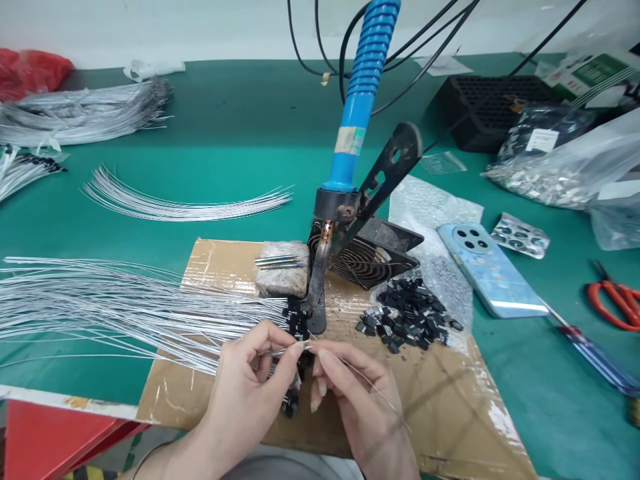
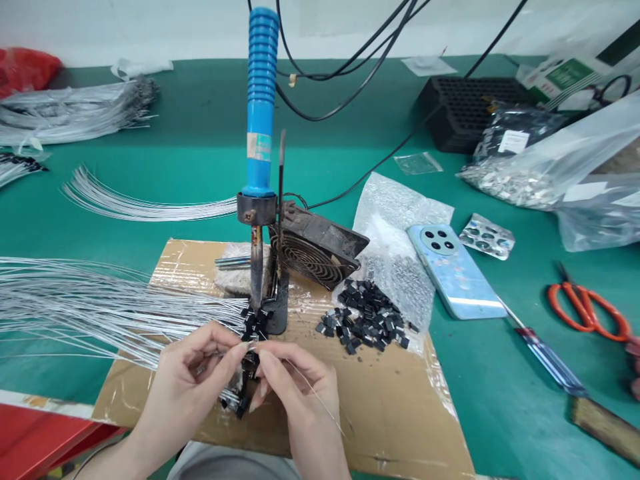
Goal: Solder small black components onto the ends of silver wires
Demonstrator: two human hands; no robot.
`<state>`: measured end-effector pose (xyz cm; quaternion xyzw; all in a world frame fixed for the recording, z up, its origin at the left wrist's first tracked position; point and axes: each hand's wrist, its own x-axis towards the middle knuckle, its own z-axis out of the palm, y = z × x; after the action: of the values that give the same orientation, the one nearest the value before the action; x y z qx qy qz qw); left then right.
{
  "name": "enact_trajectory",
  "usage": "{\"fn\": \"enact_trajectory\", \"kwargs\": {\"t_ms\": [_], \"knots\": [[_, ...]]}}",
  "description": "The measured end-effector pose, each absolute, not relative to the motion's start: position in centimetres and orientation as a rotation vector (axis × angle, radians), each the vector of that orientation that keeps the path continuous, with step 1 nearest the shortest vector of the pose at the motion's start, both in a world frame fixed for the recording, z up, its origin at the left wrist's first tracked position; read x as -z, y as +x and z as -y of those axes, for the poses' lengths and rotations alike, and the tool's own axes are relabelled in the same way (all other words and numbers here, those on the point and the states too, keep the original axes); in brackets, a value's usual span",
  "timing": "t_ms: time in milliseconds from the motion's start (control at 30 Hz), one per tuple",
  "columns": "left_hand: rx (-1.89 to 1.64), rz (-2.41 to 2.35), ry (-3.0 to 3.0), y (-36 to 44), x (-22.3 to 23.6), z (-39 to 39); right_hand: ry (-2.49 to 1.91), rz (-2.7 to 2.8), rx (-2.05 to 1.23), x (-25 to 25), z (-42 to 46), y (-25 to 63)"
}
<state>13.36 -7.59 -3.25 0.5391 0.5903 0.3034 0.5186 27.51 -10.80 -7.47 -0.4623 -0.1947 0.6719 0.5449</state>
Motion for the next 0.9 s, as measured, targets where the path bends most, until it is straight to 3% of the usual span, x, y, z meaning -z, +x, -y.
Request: {"fn": "enact_trajectory", "kwargs": {"t_ms": [900], "knots": [[-0.814,-1.378,1.548,13.3,3.3,8.0,-1.089,0.52,-1.576,7.2,10.8,27.6]]}}
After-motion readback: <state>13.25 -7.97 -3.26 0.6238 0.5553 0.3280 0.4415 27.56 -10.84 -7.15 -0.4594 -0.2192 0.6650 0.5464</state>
